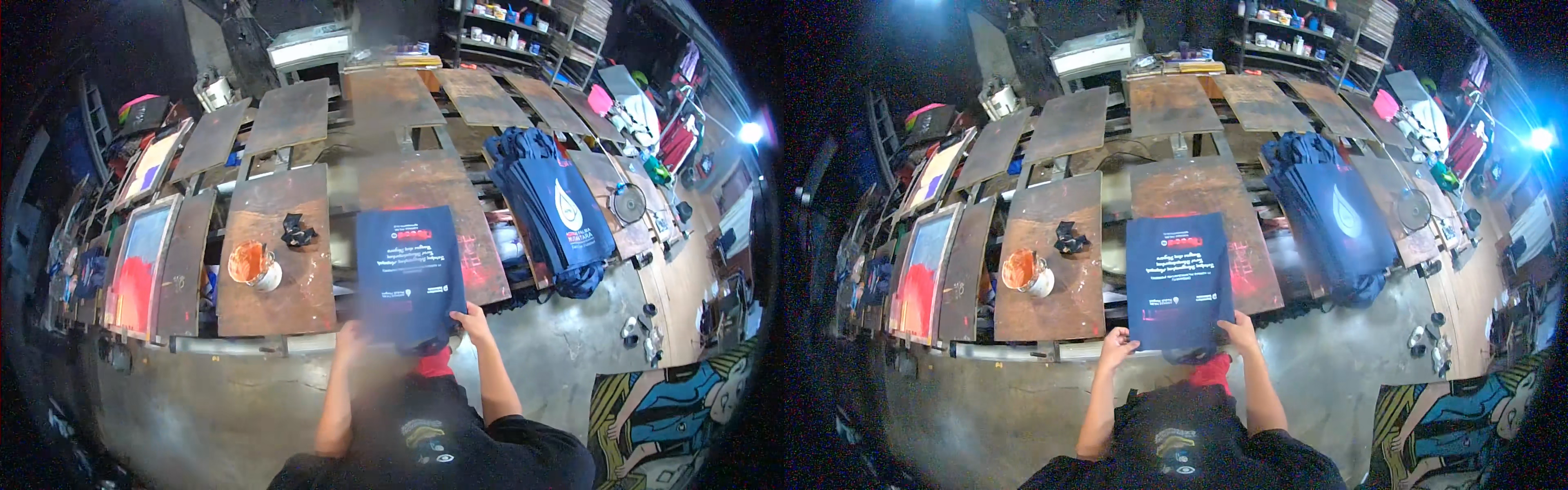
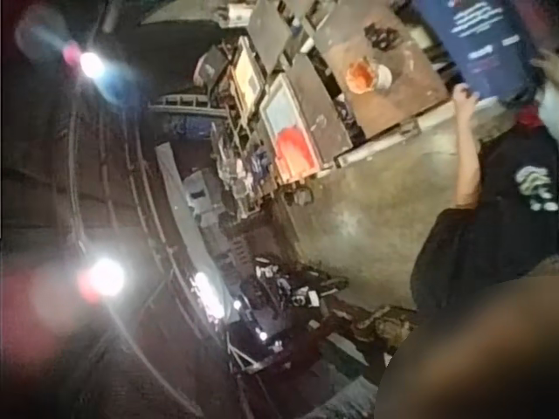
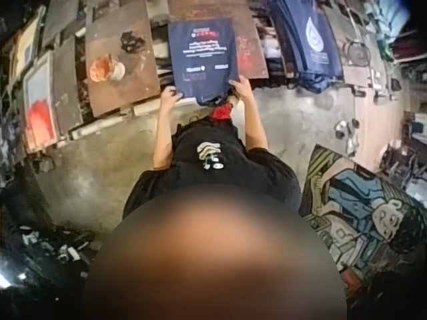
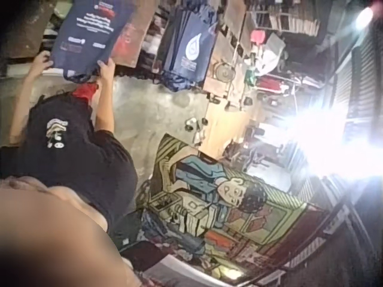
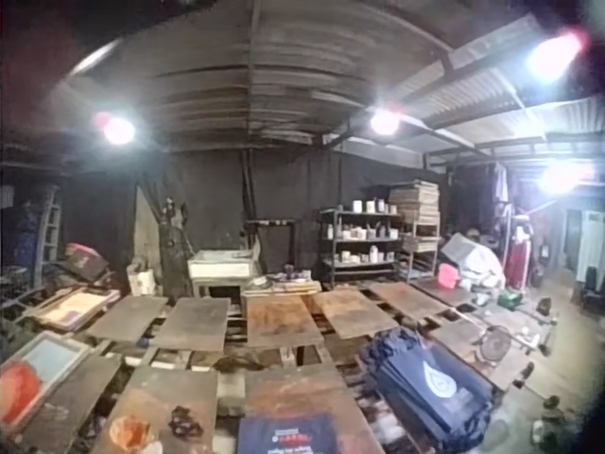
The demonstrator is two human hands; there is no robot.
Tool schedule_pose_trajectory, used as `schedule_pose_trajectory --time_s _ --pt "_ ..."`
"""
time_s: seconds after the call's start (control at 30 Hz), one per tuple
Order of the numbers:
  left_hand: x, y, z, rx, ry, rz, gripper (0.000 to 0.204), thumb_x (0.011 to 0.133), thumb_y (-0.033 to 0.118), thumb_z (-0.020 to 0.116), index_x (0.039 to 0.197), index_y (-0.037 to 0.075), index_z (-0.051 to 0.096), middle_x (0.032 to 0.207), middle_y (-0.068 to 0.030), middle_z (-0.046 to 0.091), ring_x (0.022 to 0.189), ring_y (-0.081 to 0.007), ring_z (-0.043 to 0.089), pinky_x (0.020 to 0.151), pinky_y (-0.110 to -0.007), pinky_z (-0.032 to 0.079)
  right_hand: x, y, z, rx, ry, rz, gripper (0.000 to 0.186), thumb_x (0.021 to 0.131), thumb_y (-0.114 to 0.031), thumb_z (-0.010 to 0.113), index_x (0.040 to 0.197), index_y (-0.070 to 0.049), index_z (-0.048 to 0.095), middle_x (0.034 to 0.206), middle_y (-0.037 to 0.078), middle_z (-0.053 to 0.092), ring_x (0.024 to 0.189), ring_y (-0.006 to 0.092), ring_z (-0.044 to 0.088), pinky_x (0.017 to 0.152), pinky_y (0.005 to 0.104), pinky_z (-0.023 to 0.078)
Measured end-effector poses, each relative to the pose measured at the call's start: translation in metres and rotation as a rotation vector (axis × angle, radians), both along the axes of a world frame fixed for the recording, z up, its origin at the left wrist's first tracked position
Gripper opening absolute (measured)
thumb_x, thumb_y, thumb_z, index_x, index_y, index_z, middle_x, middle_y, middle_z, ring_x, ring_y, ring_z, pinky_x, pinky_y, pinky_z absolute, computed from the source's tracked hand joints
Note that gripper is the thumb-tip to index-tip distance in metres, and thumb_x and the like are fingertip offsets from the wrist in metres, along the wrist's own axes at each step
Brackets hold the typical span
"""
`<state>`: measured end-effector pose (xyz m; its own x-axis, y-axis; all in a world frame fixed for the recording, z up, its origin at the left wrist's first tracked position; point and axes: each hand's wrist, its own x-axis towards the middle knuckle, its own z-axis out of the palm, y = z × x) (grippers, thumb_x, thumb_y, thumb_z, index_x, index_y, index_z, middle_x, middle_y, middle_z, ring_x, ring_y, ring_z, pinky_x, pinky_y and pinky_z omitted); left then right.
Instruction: Preparing t-shirts on a press and handling screen frames for printing.
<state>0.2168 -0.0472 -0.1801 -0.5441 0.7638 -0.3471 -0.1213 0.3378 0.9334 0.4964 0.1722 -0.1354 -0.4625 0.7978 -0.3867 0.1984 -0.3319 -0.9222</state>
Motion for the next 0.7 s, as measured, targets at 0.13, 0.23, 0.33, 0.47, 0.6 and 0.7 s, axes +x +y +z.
schedule_pose_trajectory --time_s 0.13,0.23,0.33,0.47,0.6,0.7 --pt "-0.004 0.008 -0.07 -0.039 0.145 0.088 0.036 0.082 0.007 0.077 0.11 0.004 0.055 0.091 -0.0053 0.067 0.077 -0.012 0.063 0.064 -0.027 0.051 -0.014 0.007 0.015 0.098 -0.1 0.074 0.021 0.08 0.002 0.069 0.102 0.001 0.068 0.088 0.002 0.069 0.077 0.013 0.062 0.072 0.0297 0.051" --pt "0.004 0.027 -0.073 -0.016 0.156 0.154 0.036 0.081 0.011 0.079 0.108 0.002 0.057 0.087 -0.0066 0.067 0.077 -0.0118 0.063 0.064 -0.027 0.05 -0.018 0.021 0.014 0.267 -0.105 0.101 0.022 0.08 0.002 0.069 0.101 0.003 0.068 0.088 0.003 0.069 0.079 0.0127 0.063 0.073 0.0299 0.051" --pt "0.013 0.04 -0.039 -0.018 0.43 0.197 0.034 0.077 0.01 0.08 0.103 -0.001 0.061 0.087 -0.0071 0.067 0.077 -0.014 0.063 0.069 -0.029 0.051 -0.019 0.046 0.0 0.413 -0.135 0.085 0.022 0.08 0.002 0.069 0.101 0.003 0.068 0.087 0.004 0.07 0.08 0.0128 0.064 0.074 0.0297 0.051" --pt "0.006 0.059 0.014 0.064 0.262 0.201 0.032 0.072 0.01 0.082 0.097 0.0 0.063 0.087 -0.0066 0.068 0.078 -0.0148 0.062 0.076 -0.03 0.051 -0.021 0.049 0.019 0.402 -0.173 0.047 0.021 0.08 0.0 0.07 0.101 0.003 0.068 0.087 0.005 0.07 0.08 0.0135 0.064 0.076 0.0299 0.051" --pt "0.009 0.07 0.049 -0.132 0.453 0.238 0.034 0.072 0.012 0.081 0.098 0.0 0.063 0.091 -0.0122 0.071 0.082 -0.0217 0.068 0.078 -0.035 0.052 -0.018 0.07 -0.008 0.411 -0.165 0.064 0.025 0.083 -0.004 0.069 0.108 0.002 0.066 0.088 0.007 0.071 0.074 0.0131 0.066 0.054 0.0274 0.051" --pt "0.013 0.065 0.03 -0.159 0.46 0.269 0.037 0.072 0.019 0.08 0.101 0.002 0.064 0.093 -0.017 0.071 0.088 -0.0303 0.069 0.079 -0.039 0.052 0.0 0.061 -0.007 0.185 -0.2 0.102 0.024 0.085 -0.002 0.067 0.109 0.001 0.064 0.087 0.008 0.07 0.064 0.0149 0.067 0.044 0.0245 0.047"
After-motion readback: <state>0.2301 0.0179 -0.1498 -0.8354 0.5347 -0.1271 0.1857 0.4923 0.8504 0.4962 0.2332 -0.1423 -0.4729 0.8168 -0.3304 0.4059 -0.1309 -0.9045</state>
